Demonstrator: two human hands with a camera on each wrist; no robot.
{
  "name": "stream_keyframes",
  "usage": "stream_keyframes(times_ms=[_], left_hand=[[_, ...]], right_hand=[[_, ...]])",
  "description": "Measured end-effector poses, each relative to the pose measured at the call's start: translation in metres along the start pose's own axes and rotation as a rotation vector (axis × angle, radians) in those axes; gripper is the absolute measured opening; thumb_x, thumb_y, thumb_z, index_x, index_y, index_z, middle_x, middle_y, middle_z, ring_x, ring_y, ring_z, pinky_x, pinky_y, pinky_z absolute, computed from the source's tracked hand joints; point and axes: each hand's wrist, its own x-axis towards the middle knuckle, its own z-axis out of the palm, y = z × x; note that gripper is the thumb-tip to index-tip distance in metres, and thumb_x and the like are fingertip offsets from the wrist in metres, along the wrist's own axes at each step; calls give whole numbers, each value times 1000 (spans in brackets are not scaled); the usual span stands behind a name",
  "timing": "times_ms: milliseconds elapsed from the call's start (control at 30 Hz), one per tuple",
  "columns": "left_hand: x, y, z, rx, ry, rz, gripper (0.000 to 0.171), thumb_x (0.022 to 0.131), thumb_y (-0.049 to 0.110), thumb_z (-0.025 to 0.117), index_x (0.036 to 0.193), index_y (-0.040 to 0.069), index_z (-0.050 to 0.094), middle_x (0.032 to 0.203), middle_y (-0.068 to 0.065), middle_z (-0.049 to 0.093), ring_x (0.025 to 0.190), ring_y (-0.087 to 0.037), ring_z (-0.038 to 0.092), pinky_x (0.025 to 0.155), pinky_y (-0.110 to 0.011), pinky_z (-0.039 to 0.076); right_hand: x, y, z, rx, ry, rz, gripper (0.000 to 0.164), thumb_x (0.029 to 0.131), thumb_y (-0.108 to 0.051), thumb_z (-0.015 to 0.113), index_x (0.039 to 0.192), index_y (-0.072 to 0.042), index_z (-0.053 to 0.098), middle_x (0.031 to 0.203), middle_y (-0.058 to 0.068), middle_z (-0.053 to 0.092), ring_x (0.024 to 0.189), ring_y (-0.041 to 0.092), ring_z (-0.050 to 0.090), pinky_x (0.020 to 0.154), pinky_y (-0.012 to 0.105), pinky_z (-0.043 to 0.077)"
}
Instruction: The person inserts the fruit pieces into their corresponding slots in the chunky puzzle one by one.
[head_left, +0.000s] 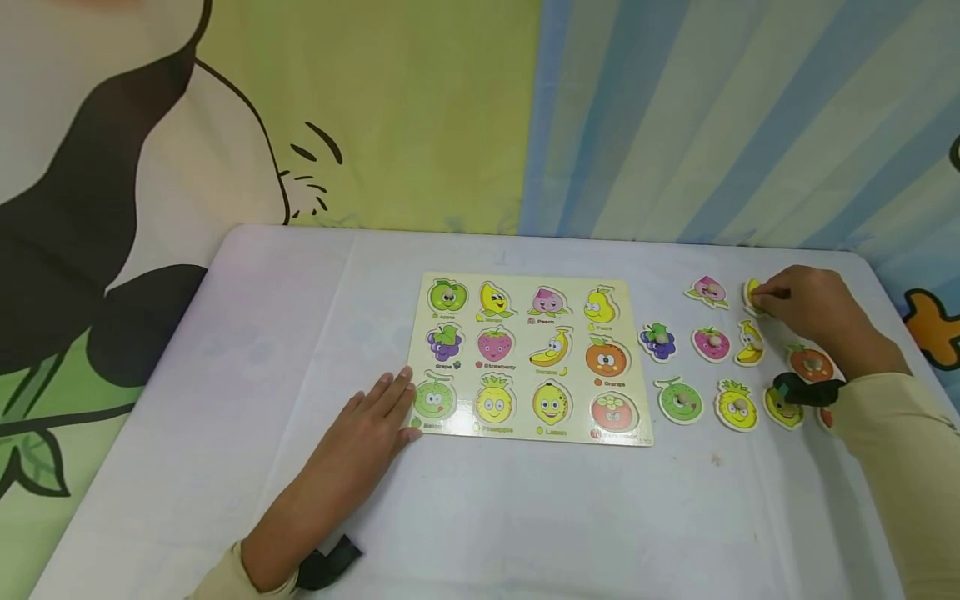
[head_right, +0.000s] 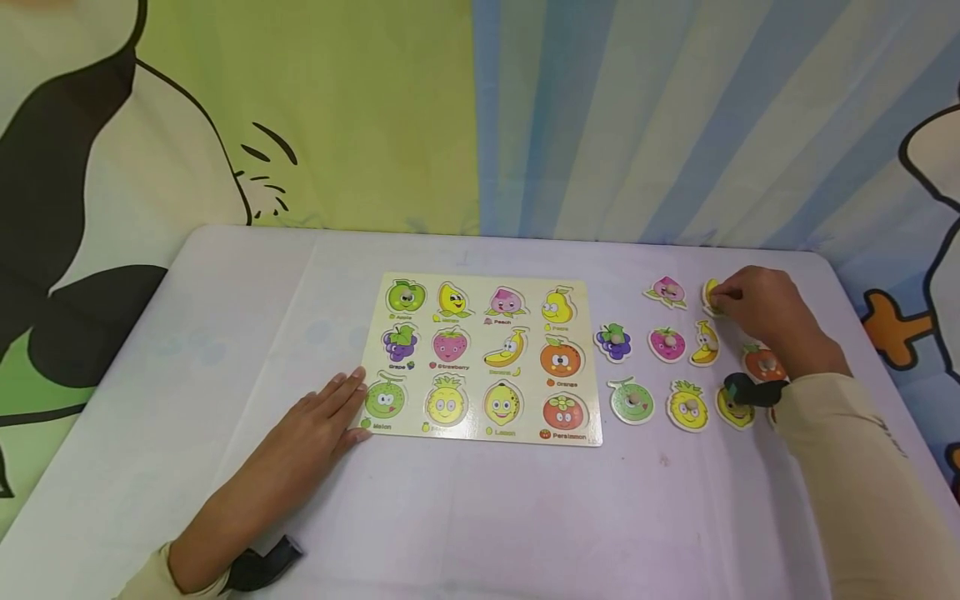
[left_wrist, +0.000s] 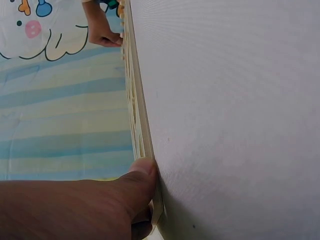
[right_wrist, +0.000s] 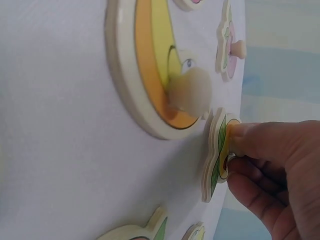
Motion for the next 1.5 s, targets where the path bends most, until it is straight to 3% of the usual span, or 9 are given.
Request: stream_keyframes(times_ms=[267, 600, 800, 1033, 1500], left_hand=[[0, 0, -2, 2, -3, -5, 59, 90, 24, 72, 135, -7, 52, 145, -20, 45, 133, -40, 41, 97, -57, 45], [-1, 0, -1, -24, -2, -8, 58, 91, 23, 71, 136, -8, 51, 146, -21, 43, 134, -40, 39, 99, -57, 43], [-2, 0, -1, -28, 7, 1, 59, 90, 21, 72, 136, -9, 50, 147, -21, 42, 135, -41, 37, 105, -49, 40], [-2, -1, 1, -34, 3, -1, 58, 90, 21, 71, 136, -9, 50, 147, -21, 42, 135, -41, 37, 105, -47, 39], [-1, 0, 1, -39, -16, -18, 59, 90, 21, 72, 136, -8, 50, 149, -20, 40, 137, -40, 35, 104, -46, 41]], right_hand=[[4, -12, -3, 23, -3, 1, 24, 92, -12, 69, 100, 11, 69, 93, 24, 63, 80, 35, 55, 56, 37, 46], [12, -36, -3, 54, -26, 12, 27, 94, -17, 67, 100, 9, 69, 90, 20, 63, 78, 33, 53, 58, 39, 46], [19, -59, -2, 100, -32, -21, 21, 94, -13, 66, 101, 7, 70, 98, 23, 62, 82, 34, 56, 63, 42, 52], [23, -88, 5, 136, -19, -50, 19, 94, -12, 66, 102, 5, 71, 103, 24, 63, 89, 36, 57, 73, 51, 53], [28, -120, 11, 190, 10, -140, 16, 93, -10, 67, 100, 3, 72, 99, 19, 64, 84, 32, 61, 68, 44, 52]])
